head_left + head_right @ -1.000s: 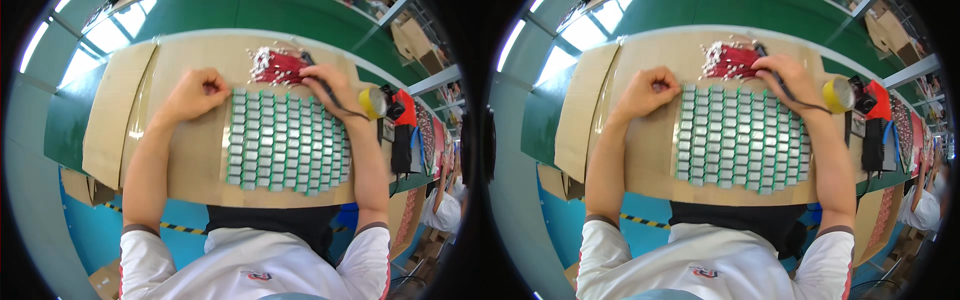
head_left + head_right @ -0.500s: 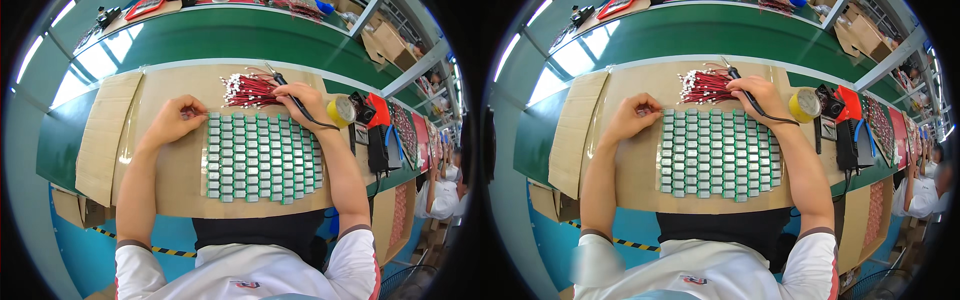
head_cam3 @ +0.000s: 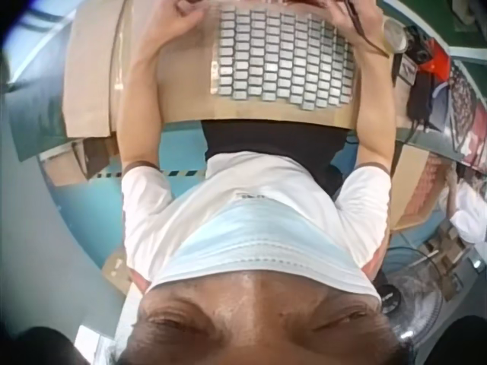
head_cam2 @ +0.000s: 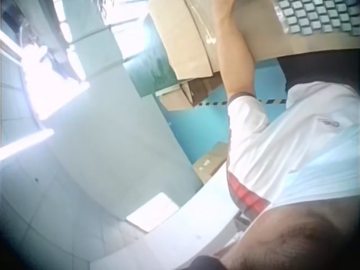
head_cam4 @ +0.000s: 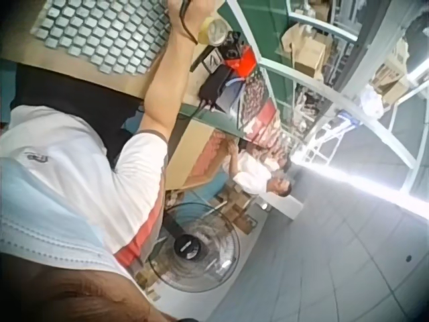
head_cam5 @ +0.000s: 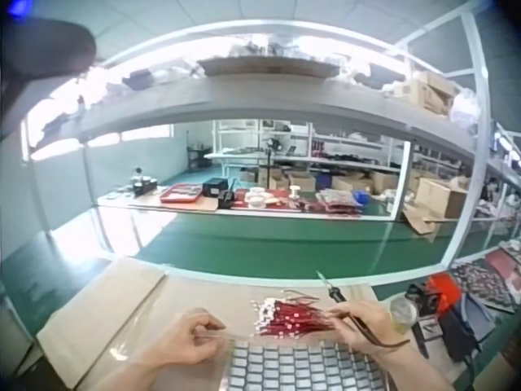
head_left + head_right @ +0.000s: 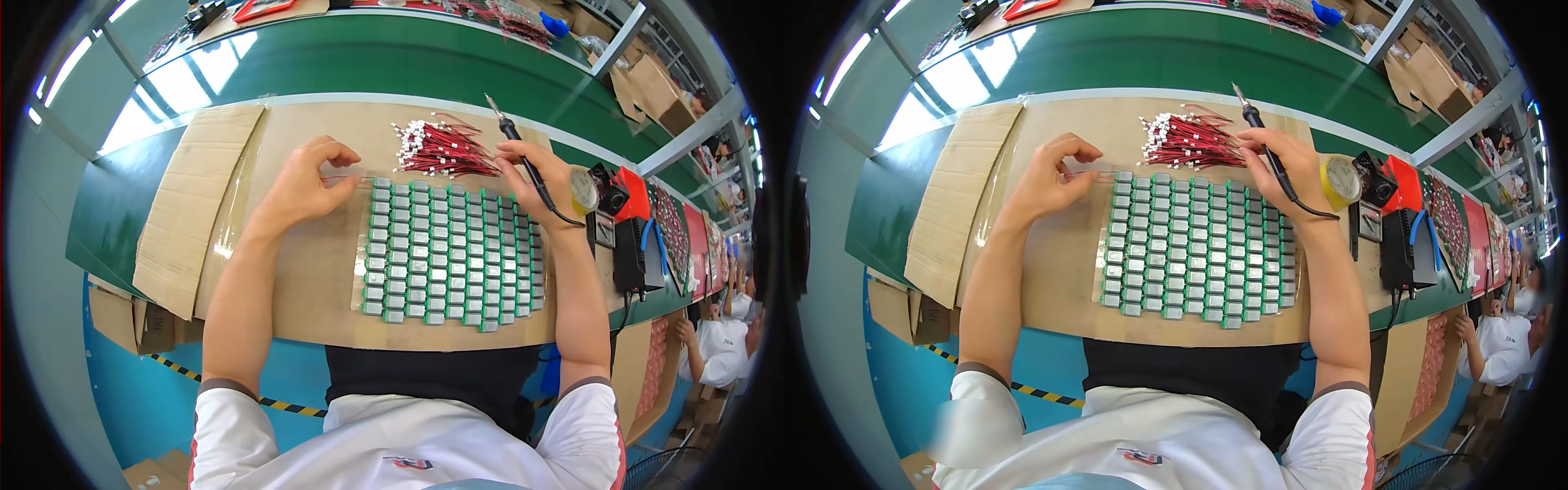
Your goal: Soldering red and white wires to an array of small rechargeable batteries at a factory workbench.
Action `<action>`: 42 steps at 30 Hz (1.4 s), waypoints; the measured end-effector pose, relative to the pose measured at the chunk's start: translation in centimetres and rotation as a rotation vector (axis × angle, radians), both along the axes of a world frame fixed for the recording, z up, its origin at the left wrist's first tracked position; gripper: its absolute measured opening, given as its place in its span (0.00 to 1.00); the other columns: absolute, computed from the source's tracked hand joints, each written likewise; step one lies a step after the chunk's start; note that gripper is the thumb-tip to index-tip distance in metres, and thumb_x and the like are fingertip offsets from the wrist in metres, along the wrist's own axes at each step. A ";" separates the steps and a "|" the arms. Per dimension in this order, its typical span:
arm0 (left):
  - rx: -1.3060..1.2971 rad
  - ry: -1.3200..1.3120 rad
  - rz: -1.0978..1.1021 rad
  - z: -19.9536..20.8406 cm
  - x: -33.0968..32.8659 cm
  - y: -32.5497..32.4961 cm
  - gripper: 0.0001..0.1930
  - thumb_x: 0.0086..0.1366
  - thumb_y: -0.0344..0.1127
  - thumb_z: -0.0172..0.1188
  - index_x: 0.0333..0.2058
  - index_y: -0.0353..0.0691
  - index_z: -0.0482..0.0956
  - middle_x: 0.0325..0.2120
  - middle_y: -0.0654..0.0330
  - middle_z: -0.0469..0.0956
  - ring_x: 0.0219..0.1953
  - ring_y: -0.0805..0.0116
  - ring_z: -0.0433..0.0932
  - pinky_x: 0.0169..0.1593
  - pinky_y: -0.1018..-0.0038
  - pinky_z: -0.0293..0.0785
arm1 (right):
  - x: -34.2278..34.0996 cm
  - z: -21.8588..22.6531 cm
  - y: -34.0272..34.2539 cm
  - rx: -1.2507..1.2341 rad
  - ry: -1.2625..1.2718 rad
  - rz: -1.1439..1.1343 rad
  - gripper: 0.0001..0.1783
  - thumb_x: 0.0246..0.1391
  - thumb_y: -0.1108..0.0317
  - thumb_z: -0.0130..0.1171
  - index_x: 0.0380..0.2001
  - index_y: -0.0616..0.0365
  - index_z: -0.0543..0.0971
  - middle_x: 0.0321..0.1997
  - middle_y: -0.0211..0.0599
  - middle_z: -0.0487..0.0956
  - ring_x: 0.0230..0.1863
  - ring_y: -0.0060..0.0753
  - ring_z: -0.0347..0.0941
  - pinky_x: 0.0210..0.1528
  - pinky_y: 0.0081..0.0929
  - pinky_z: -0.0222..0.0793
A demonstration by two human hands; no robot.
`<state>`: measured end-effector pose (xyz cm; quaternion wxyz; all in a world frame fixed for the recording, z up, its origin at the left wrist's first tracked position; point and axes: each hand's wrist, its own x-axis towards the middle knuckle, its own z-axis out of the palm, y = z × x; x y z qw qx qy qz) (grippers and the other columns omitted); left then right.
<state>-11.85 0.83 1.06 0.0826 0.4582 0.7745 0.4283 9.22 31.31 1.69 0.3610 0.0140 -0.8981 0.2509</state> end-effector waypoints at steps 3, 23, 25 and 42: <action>0.114 0.226 0.036 -0.5 -0.7 0.3 0.12 0.59 0.30 0.70 0.42 0.35 0.86 0.40 0.56 0.84 0.44 0.63 0.82 0.43 0.69 0.79 | -0.1 -0.2 0.3 -0.011 0.075 -0.023 0.13 0.55 0.78 0.71 0.45 0.58 0.86 0.37 0.39 0.88 0.38 0.33 0.86 0.43 0.28 0.81; 0.345 0.086 -0.238 0.9 5.3 2.2 0.16 0.58 0.26 0.75 0.46 0.35 0.89 0.40 0.56 0.88 0.39 0.67 0.86 0.36 0.73 0.80 | -0.5 0.8 -8.2 -0.339 -0.114 0.351 0.13 0.58 0.79 0.71 0.46 0.60 0.85 0.40 0.35 0.88 0.41 0.25 0.86 0.45 0.24 0.82; 0.338 0.053 -0.257 0.6 5.6 2.4 0.12 0.58 0.25 0.75 0.42 0.35 0.89 0.36 0.57 0.89 0.35 0.67 0.85 0.34 0.74 0.78 | -0.6 0.3 -8.5 -0.344 -0.128 0.374 0.13 0.58 0.79 0.71 0.46 0.60 0.85 0.40 0.35 0.87 0.41 0.26 0.86 0.45 0.24 0.82; -0.024 -0.227 -0.073 0.5 3.5 0.0 0.05 0.64 0.26 0.72 0.37 0.32 0.88 0.30 0.62 0.87 0.32 0.77 0.82 0.37 0.77 0.78 | -0.6 -0.2 -7.6 -0.258 -0.046 0.331 0.20 0.61 0.76 0.69 0.57 0.63 0.82 0.39 0.41 0.88 0.39 0.34 0.85 0.44 0.28 0.80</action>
